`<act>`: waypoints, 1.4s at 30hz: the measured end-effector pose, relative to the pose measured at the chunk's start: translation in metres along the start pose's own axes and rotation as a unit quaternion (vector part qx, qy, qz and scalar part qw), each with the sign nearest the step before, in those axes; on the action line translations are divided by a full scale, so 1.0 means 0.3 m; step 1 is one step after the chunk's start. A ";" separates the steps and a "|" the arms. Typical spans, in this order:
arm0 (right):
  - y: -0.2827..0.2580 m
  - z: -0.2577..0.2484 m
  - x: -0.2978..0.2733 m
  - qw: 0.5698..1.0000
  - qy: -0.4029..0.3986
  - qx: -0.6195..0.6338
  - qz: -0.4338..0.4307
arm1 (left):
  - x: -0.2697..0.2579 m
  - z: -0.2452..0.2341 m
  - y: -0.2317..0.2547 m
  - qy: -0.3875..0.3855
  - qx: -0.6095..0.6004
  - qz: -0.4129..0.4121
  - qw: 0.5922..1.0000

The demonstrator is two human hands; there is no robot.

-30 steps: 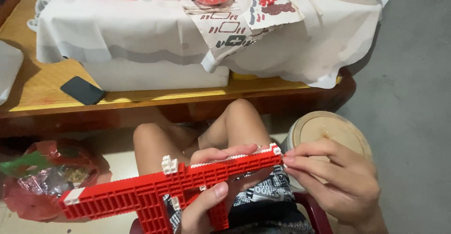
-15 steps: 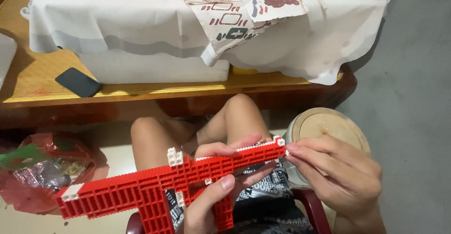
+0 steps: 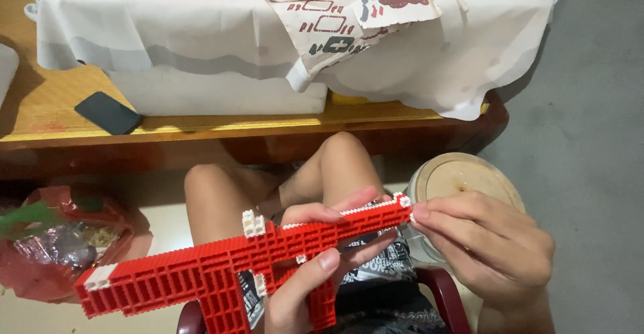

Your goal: The person sits on a chair and assembles a red and white plastic toy gun. They use a small white mallet to tap pieces into place and add small red and white plastic bricks to the structure.

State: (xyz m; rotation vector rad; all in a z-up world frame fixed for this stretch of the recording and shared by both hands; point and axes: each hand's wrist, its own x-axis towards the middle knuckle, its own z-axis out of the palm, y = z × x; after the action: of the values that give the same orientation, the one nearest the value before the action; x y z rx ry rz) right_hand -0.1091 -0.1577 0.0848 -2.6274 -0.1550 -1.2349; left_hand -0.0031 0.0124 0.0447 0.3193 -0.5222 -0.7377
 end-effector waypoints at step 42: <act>0.015 -0.012 -0.020 0.999 0.000 -0.031 -0.013 | -0.002 0.004 -0.009 0.000 0.005 0.005 1.000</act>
State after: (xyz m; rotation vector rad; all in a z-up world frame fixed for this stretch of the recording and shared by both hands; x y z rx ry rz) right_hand -0.1147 -0.1628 0.0817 -2.6868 -0.1543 -1.2689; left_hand -0.0057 0.0108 0.0442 0.3255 -0.5265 -0.7264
